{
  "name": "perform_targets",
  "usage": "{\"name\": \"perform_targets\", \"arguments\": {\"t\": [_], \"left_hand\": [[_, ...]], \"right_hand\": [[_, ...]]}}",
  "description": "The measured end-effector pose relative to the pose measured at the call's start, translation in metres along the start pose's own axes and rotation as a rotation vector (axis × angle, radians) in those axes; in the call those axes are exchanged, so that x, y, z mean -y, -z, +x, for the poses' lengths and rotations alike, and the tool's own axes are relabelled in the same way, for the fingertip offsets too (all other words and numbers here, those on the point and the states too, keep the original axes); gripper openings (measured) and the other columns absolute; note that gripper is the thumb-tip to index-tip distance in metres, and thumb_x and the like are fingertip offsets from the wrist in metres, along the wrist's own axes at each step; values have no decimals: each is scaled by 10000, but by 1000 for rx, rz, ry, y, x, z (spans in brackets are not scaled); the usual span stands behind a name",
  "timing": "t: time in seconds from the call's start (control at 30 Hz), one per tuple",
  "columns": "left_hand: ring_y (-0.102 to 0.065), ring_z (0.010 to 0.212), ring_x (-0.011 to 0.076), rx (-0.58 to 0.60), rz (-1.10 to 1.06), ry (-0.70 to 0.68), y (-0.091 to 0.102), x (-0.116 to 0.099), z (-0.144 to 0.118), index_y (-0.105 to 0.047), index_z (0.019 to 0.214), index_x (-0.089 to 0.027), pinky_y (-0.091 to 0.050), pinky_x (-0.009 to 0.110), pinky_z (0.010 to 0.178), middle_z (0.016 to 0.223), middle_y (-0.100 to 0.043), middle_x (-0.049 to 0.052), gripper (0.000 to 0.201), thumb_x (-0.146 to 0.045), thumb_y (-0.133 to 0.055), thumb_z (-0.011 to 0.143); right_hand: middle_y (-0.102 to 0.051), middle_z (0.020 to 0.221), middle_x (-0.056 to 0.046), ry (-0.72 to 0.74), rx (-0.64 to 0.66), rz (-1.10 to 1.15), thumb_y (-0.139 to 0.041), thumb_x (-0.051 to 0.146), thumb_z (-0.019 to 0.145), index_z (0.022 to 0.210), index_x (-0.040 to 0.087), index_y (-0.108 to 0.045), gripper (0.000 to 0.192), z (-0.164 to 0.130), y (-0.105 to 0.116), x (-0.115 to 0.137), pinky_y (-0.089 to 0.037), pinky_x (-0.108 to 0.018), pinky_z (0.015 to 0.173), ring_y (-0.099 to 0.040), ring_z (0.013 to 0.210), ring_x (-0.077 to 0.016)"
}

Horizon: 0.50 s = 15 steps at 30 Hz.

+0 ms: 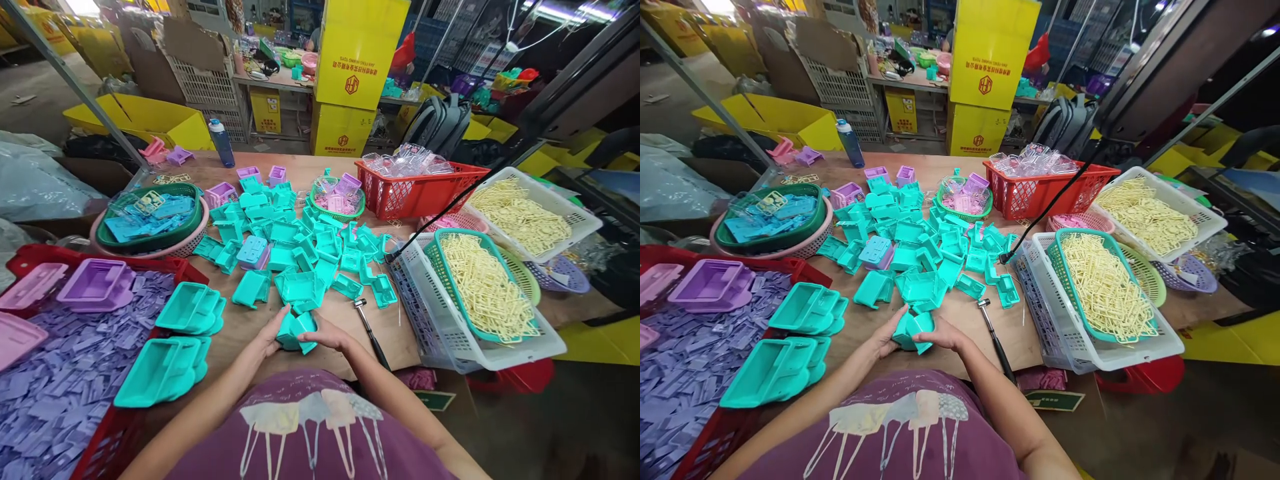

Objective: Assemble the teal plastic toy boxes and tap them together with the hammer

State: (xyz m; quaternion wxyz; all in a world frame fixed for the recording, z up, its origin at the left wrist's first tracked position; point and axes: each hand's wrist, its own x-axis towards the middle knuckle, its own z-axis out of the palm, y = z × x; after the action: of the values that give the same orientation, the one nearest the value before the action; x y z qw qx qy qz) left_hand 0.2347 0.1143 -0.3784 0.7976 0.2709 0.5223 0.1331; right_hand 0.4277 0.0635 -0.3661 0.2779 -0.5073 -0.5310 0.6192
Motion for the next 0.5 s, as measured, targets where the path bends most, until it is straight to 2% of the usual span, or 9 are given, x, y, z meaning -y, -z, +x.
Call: {"name": "perform_targets", "arguments": {"t": [0.1,0.2,0.27,0.33,0.4,0.5], "left_hand": [[-732,938,273,124,-119,-9,0,-3,-14,-668,1091,-152,-575,374,875,975,-773,116,617,-700,-590,819],[-739,914,278,276,-196,46,6,-8,-36,-690,1037,-131,-575,382,886,960,-775,125,578,-669,-588,850],[-735,958,286,285,-165,37,13,-13,-52,-679,1113,-142,-579,383,878,1032,-769,123,566,-640,-615,851],[-713,1045,300,211,-141,-78,22,-20,-69,-620,1258,-157,-579,385,889,1137,-747,124,640,-614,-684,815],[-666,1153,325,145,-163,-262,28,-28,-84,-540,1372,-165,-561,408,950,1231,-711,137,806,-632,-747,747],[-562,1293,373,199,-235,-507,25,-39,-101,-490,1430,-175,-480,481,1081,1323,-658,159,1001,-718,-776,639]], "right_hand": [[-448,1522,-148,39,96,46,-758,562,762,1545,172,-304,985,-5,-6,11,-336,-465,1164,-445,1377,-295],[-337,1595,-166,-4,114,19,-745,572,771,1570,154,-245,1031,-12,-10,15,-260,-475,1204,-355,1446,-303],[-233,1640,-159,-16,86,28,-762,589,740,1582,164,-215,1090,-17,-12,18,-199,-489,1225,-259,1496,-313],[-219,1650,-132,65,44,167,-754,634,712,1582,197,-225,1109,-22,-15,23,-187,-497,1228,-229,1509,-322],[-338,1605,-110,185,-9,386,-706,705,697,1569,230,-268,1085,-26,-18,33,-256,-512,1204,-311,1475,-334],[-549,1440,-129,258,-110,587,-639,793,655,1515,213,-381,1069,-33,-22,55,-390,-528,1128,-469,1366,-358]]}}
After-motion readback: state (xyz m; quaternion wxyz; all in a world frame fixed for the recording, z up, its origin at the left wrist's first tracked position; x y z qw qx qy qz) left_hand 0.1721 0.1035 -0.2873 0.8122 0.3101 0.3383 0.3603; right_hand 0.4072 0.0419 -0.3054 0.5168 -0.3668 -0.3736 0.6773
